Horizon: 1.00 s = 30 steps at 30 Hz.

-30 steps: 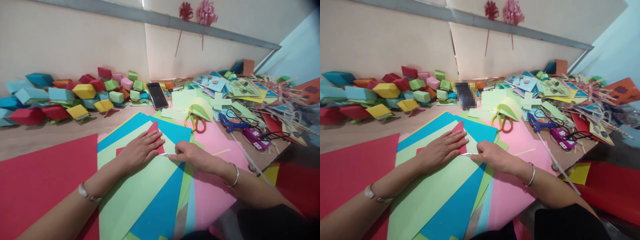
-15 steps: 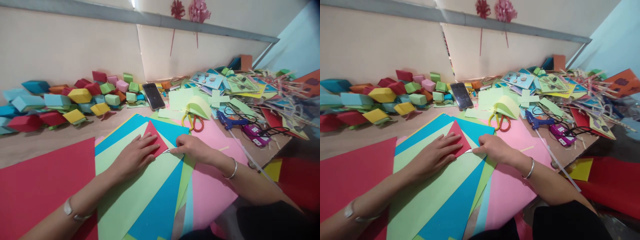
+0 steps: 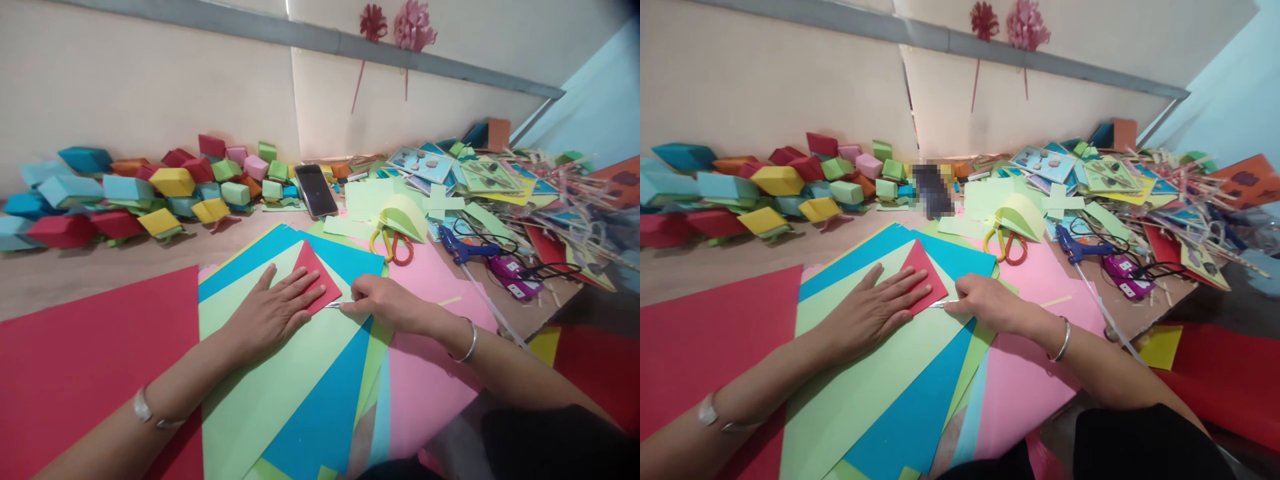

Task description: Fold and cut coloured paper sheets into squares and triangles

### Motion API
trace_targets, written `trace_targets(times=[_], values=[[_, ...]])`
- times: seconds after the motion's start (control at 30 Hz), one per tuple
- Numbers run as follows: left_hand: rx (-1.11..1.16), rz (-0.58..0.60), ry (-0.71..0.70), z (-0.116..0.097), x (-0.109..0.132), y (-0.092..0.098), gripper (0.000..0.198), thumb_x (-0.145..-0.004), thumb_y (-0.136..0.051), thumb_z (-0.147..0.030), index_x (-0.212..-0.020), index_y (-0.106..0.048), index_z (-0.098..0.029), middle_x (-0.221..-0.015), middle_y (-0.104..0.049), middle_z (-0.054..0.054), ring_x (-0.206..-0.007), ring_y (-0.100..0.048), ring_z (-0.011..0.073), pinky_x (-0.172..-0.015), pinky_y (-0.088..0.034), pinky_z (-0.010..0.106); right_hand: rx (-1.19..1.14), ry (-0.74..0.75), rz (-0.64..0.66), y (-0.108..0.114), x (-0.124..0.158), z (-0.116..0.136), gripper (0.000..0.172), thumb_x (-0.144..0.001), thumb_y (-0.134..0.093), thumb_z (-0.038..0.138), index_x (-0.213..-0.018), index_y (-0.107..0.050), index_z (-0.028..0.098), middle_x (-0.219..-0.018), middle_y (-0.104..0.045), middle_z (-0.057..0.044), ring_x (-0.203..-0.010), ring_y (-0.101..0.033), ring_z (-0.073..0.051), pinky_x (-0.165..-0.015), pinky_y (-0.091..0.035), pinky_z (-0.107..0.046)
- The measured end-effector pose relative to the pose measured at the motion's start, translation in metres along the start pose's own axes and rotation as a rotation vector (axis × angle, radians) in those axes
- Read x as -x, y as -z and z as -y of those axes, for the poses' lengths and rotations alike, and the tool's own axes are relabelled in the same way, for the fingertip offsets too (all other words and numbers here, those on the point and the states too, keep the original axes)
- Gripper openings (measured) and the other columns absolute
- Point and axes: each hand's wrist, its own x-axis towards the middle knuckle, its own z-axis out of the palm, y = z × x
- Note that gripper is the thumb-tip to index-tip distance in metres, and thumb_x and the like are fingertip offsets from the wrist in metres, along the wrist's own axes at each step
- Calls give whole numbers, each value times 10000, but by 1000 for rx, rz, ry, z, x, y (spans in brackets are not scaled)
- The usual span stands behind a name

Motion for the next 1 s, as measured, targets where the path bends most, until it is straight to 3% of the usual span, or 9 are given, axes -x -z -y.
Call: trace_targets(times=[0.4, 0.63, 0.77, 0.93, 1.0], values=[[21, 52, 73, -2, 0, 1, 501, -1029, -227, -535, -1501, -352, -420, -1597, -344, -40, -1512, -220, 278, -1190, 45, 590, -19, 39, 74, -3, -13, 20, 257, -1005, -479, 242, -1130, -699, 200, -838, -541, -46, -758, -419, -170, -652, -282, -289], [28, 63, 77, -3, -1, 3, 501, -1031, -211, -537, -1490, -376, -420, -1601, -339, -34, -1510, -227, 284, -1182, 51, 605, -222, -184, 103, -1, -23, 40, 307, -1002, -494, 385, -856, -606, 140, -784, -492, -19, -701, -391, -142, -616, -280, -270], [18, 51, 76, -2, -1, 1, 518, -1031, -205, -541, -1489, -393, -389, -1598, -351, -22, -1513, -221, 265, -1187, 60, 592, -227, -137, 112, -6, -28, 45, 276, -1003, -491, 373, -896, -617, 151, -820, -522, -23, -698, -388, -138, -604, -270, -270], [20, 58, 78, -1, 0, -1, 521, -1031, -203, -542, -1499, -371, -387, -1611, -323, -33, -1522, -187, 250, -1180, 102, 575, -92, 90, 81, -14, -34, 52, 206, -995, -499, 267, -1048, -668, 161, -867, -569, -52, -754, -421, -164, -627, -284, -284], [28, 48, 68, -1, 0, 0, 516, -1032, -204, -534, -1500, -369, -393, -1610, -326, -35, -1522, -188, 249, -1181, 103, 569, -80, 110, 70, -16, -38, 56, 242, -1004, -481, 288, -1061, -670, 147, -871, -586, -65, -773, -444, -176, -645, -314, -294]])
